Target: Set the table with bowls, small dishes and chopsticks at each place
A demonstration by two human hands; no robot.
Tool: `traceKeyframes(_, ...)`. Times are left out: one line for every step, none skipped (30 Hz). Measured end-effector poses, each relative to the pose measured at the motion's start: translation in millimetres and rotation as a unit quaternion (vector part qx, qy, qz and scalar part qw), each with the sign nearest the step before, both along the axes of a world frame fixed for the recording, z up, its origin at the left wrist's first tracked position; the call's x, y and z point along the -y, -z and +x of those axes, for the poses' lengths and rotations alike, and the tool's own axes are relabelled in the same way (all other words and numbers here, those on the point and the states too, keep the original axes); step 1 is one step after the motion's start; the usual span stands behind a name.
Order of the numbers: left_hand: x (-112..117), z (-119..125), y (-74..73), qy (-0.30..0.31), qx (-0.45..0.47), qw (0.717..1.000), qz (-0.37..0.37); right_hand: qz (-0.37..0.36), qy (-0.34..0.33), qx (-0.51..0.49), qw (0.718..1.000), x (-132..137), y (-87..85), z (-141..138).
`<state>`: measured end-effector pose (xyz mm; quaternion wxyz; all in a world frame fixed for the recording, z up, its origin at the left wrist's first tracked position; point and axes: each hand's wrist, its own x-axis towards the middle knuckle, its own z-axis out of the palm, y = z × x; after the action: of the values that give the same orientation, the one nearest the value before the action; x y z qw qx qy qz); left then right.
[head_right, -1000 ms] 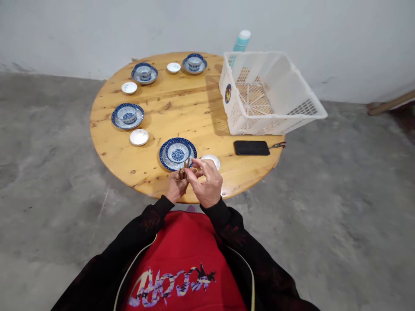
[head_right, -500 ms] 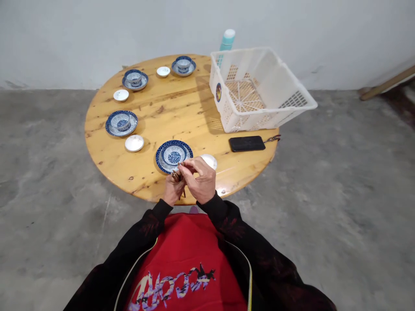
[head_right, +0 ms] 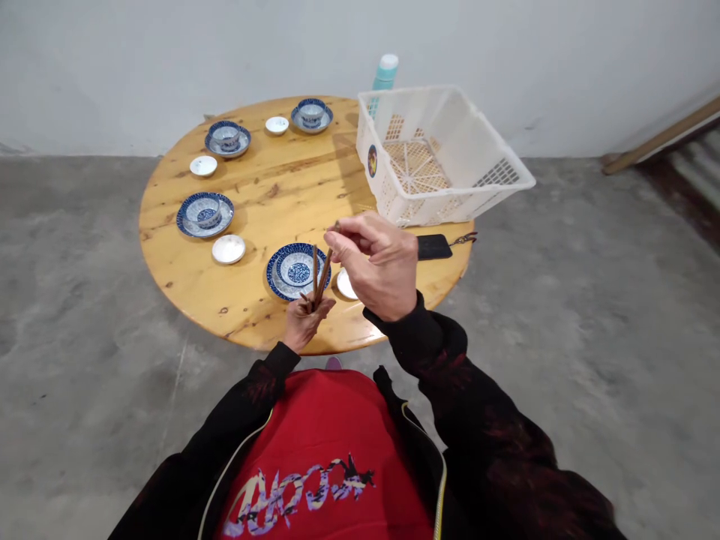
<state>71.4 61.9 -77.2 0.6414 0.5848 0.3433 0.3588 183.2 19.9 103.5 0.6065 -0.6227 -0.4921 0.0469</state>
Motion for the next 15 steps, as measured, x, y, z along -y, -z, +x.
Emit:
traceKeyframes(-0.1, -0.1, -0.7, -0.001, -0.004, 1.000, -0.001, -0.006, -0.014, 0.003, 1.000, -1.4, -3.5, 0.4)
traceKeyframes(-0.4, -0.4, -1.3, -0.002, -0.007, 1.000, -0.003, -0.010, -0.025, 0.003, 1.000, -3.1, -4.8, 0.2)
traceKeyframes(-0.9, -0.8, -1.7, -0.003, -0.007, 1.000, -0.007, -0.010, -0.031, 0.002, 0.999, -4.8, -4.3, -0.1)
traceKeyframes(-1.4, -1.3, -1.9, -0.001, -0.004, 1.000, -0.011, -0.008, -0.030, -0.001, 1.000, -6.6, -2.4, -0.5)
traceKeyframes(-1.9, -1.9, -2.0, 0.003, 0.001, 1.000, -0.014, -0.005, -0.026, -0.003, 1.000, -8.4, 0.2, -0.7)
traceKeyframes(-2.4, -2.6, -1.9, 0.010, 0.005, 1.000, -0.015, -0.002, -0.020, -0.005, 1.000, -10.0, 2.9, -0.7)
traceKeyframes(-2.9, -3.3, -1.6, 0.018, 0.007, 1.000, -0.012, 0.001, -0.015, -0.006, 1.000, -11.4, 5.3, -0.7)
traceKeyframes(-3.4, -3.9, -1.3, 0.025, 0.005, 1.000, -0.006, 0.001, -0.011, -0.006, 1.000, -12.5, 6.9, -0.6)
traceKeyframes(-4.0, -4.5, -0.9, 0.029, 0.001, 1.000, 0.001, 0.000, -0.008, -0.004, 1.000, -13.4, 7.8, -0.7)
traceKeyframes(-4.7, -4.8, -0.5, 0.030, -0.004, 1.000, 0.009, -0.003, -0.007, -0.002, 1.000, -14.1, 7.8, -0.9)
traceKeyframes(-5.5, -5.1, 0.0, 0.028, -0.008, 0.999, 0.016, -0.007, -0.006, 0.001, 1.000, -14.5, 7.2, -1.2)
traceKeyframes(-6.4, -5.1, 0.5, 0.025, -0.009, 0.999, 0.020, -0.010, -0.005, 0.005, 1.000, -14.5, 6.1, -1.7)
traceKeyframes(-7.4, -4.9, 0.9, 0.020, -0.006, 0.999, 0.024, -0.012, -0.005, 0.010, 1.000, -14.2, 4.7, -2.1)
traceKeyframes(-8.4, -4.7, 1.2, 0.015, -0.001, 1.000, 0.026, -0.011, -0.005, 0.015, 1.000, -13.5, 2.8, -2.4)
traceKeyframes(-9.3, -4.3, 1.4, 0.011, 0.005, 1.000, 0.027, -0.008, -0.005, 0.021, 1.000, -12.4, 0.6, -2.5)
